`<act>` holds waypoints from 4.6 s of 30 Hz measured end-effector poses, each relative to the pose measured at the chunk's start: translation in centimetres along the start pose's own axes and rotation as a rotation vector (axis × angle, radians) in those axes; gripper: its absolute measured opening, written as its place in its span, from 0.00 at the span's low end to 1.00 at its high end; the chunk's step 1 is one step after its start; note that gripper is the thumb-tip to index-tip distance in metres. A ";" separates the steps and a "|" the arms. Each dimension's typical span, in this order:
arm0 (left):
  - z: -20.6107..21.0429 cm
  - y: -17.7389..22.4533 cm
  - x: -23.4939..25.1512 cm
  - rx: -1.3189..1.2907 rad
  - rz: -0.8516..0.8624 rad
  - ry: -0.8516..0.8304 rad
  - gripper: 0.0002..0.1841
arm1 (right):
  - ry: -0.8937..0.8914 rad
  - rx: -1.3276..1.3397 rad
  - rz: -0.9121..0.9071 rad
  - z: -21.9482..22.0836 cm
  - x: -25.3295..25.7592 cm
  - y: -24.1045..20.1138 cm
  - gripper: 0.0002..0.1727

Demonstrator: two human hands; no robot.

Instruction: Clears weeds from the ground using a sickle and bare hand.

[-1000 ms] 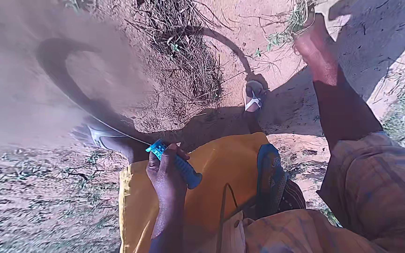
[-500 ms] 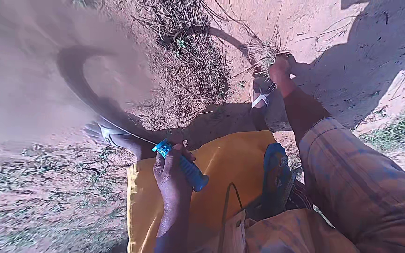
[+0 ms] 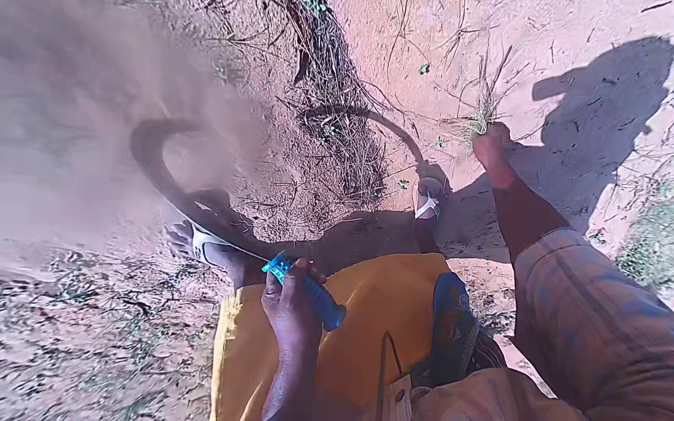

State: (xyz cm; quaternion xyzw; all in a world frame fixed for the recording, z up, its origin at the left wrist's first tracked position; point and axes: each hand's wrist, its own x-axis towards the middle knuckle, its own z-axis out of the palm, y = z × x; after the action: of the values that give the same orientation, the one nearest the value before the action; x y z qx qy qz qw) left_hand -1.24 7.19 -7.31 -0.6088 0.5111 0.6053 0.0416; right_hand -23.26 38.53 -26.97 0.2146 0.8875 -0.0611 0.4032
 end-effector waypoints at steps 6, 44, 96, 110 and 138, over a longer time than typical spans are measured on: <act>0.5 1.7 0.3 -0.079 -0.038 0.026 0.07 | -0.320 -0.288 -0.693 1.6 -6.2 -10.4 0.18; -6.6 10.7 -2.4 -0.653 -0.148 -0.182 0.07 | -0.033 -0.437 -0.220 -1.6 3.4 -26.3 0.25; -7.5 15.4 -0.7 -0.684 -0.116 -0.187 0.08 | -0.347 -0.671 -0.737 -1.7 -4.4 -29.9 0.16; -10.2 15.1 0.3 -0.693 -0.208 -0.144 0.08 | -0.073 -0.703 -0.864 6.8 -2.6 -43.8 0.24; -12.3 13.1 -1.0 -0.731 -0.199 -0.205 0.09 | -0.132 -0.665 -0.866 13.3 -8.5 -41.0 0.26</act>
State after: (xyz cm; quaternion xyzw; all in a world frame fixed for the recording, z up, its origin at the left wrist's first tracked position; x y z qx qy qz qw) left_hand -1.24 -6.68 4.21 -0.5664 0.1934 0.7982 -0.0689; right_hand -26.76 -4.96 -32.15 -0.3136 0.8390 0.0487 0.4421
